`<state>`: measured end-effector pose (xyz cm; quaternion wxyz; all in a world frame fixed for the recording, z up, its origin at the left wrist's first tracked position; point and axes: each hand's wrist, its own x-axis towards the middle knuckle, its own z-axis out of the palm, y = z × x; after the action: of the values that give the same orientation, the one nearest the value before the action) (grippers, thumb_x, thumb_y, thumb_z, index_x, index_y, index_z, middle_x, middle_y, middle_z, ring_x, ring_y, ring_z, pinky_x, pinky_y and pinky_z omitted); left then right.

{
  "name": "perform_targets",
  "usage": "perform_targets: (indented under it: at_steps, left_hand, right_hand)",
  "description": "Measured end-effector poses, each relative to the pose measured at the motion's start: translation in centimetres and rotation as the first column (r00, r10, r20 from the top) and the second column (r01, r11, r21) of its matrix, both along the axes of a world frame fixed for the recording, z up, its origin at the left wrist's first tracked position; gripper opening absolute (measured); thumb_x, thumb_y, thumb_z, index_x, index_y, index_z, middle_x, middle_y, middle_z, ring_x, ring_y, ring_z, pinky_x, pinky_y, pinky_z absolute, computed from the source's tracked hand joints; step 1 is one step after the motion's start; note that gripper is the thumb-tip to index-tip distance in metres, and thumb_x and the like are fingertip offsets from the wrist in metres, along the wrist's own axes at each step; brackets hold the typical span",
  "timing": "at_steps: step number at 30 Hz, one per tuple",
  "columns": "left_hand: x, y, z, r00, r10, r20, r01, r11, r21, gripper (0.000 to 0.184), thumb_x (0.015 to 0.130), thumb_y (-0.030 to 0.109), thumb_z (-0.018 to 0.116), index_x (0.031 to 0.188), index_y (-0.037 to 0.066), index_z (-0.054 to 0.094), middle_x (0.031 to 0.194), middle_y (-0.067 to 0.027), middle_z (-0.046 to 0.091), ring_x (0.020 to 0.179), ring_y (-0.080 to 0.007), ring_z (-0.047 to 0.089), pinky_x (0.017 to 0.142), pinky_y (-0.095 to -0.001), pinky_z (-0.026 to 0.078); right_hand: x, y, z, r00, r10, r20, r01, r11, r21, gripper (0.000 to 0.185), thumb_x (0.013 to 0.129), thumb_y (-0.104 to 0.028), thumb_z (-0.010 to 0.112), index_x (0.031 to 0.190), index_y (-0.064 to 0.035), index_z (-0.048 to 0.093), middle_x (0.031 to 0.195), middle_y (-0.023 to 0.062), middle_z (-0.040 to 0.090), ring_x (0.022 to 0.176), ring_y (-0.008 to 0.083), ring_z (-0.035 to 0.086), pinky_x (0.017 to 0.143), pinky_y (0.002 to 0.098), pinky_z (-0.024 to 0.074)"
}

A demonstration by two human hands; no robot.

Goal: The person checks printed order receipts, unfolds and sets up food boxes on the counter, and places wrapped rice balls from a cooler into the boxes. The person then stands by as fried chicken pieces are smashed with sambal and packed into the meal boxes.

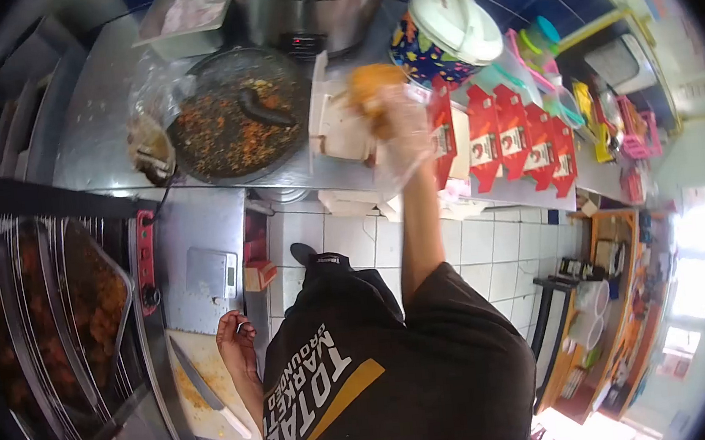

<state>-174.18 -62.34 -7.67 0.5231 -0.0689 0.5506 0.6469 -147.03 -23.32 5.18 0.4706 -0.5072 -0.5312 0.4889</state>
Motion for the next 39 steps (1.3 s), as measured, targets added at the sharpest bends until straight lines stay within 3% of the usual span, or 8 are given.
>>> perform_targets:
  at_steps: [4, 8, 10, 13, 25, 27, 31, 39]
  left_hand:
    - [-0.2, 2.0, -0.6, 0.997, -0.077, 0.008, 0.077, 0.996, 0.044, 0.012, 0.099, 0.016, 0.059, 0.103, 0.006, 0.064, 0.082, -0.0053, 0.066, 0.065, -0.0147, 0.061, 0.058, -0.0261, 0.050]
    - [-0.2, 3.9, -0.5, 0.991, -0.136, 0.004, 0.136, 0.988, 0.067, 0.012, 0.098, 0.015, 0.061, 0.103, 0.005, 0.064, 0.081, -0.0053, 0.066, 0.064, -0.0148, 0.061, 0.058, -0.0258, 0.050]
    - [-0.1, 4.4, -0.3, 0.986, -0.164, 0.002, 0.163, 0.984, 0.070, 0.012, 0.098, 0.015, 0.061, 0.103, 0.005, 0.064, 0.081, -0.0053, 0.066, 0.064, -0.0149, 0.061, 0.058, -0.0258, 0.050]
    - [-0.1, 4.5, -0.1, 0.982, -0.191, -0.005, 0.191, 0.979, 0.078, 0.012, 0.098, 0.015, 0.061, 0.104, 0.005, 0.064, 0.081, -0.0055, 0.066, 0.065, -0.0151, 0.061, 0.058, -0.0261, 0.050]
    - [1.5, -1.6, 1.1, 0.990, 0.106, -0.091, -0.111, 0.993, -0.046, 0.013, 0.099, 0.017, 0.056, 0.101, 0.007, 0.065, 0.083, -0.0022, 0.066, 0.065, -0.0102, 0.061, 0.059, -0.0238, 0.050]
    - [2.3, -2.9, 1.1, 0.985, 0.160, -0.059, -0.160, 0.987, 0.002, 0.014, 0.100, 0.015, 0.054, 0.101, 0.006, 0.064, 0.084, -0.0030, 0.067, 0.067, -0.0108, 0.063, 0.060, -0.0238, 0.051]
    - [2.9, -5.9, 1.5, 0.960, 0.276, -0.056, -0.274, 0.961, 0.041, 0.014, 0.101, 0.014, 0.052, 0.101, 0.006, 0.064, 0.084, -0.0034, 0.067, 0.069, -0.0110, 0.064, 0.060, -0.0235, 0.051]
    - [3.2, -15.3, 1.4, 0.829, 0.556, -0.061, -0.548, 0.829, 0.114, 0.014, 0.098, 0.017, 0.057, 0.103, 0.005, 0.064, 0.081, -0.0047, 0.066, 0.067, -0.0144, 0.061, 0.063, -0.0276, 0.049]
  right_hand:
    - [14.8, 2.5, 1.7, 0.841, -0.416, 0.345, 0.362, 0.908, 0.212, 0.038, 0.093, -0.034, 0.066, 0.107, 0.0007, 0.069, 0.089, 0.0116, 0.071, 0.073, 0.0173, 0.065, 0.066, 0.0311, 0.0499]
    - [20.1, 6.0, -0.3, 0.436, -0.123, 0.892, 0.396, 0.916, -0.067, 0.027, 0.087, -0.031, 0.066, 0.098, -0.0061, 0.072, 0.089, 0.0195, 0.070, 0.079, 0.0330, 0.068, 0.072, 0.0417, 0.0521]
    - [22.5, 8.1, -5.7, 0.254, -0.031, 0.967, -0.552, 0.816, 0.171, 0.037, 0.085, -0.036, 0.063, 0.092, -0.0009, 0.071, 0.092, 0.0180, 0.072, 0.088, 0.0330, 0.070, 0.076, 0.0453, 0.0530]
    - [24.9, 13.3, -15.6, 0.010, 0.045, 0.999, -0.404, 0.914, -0.037, 0.035, 0.080, -0.035, 0.064, 0.094, -0.0030, 0.071, 0.095, 0.0174, 0.071, 0.093, 0.0335, 0.069, 0.080, 0.0460, 0.0526]
    - [1.8, 3.1, 4.2, 0.934, -0.285, 0.217, 0.186, 0.904, 0.384, 0.036, 0.104, -0.025, 0.050, 0.130, -0.0018, 0.058, 0.123, 0.0136, 0.065, 0.114, 0.0282, 0.062, 0.105, 0.0393, 0.0464]
    - [-3.0, 4.6, 0.3, 0.507, -0.515, 0.691, -0.501, 0.476, 0.722, 0.033, 0.097, -0.022, 0.056, 0.120, -0.0002, 0.065, 0.122, 0.0164, 0.064, 0.119, 0.0295, 0.058, 0.099, 0.0420, 0.0469]
    - [-27.3, -15.0, 6.8, 0.641, 0.710, 0.292, -0.717, 0.418, 0.558, 0.025, 0.093, -0.019, 0.064, 0.113, -0.0051, 0.069, 0.106, 0.0145, 0.070, 0.099, 0.0324, 0.067, 0.090, 0.0388, 0.0513]
    - [-47.4, -28.8, 1.5, 0.212, 0.459, 0.863, -0.910, -0.229, 0.346, 0.037, 0.094, -0.028, 0.055, 0.126, -0.0124, 0.064, 0.108, 0.0200, 0.069, 0.101, 0.0375, 0.066, 0.086, 0.0475, 0.0520]
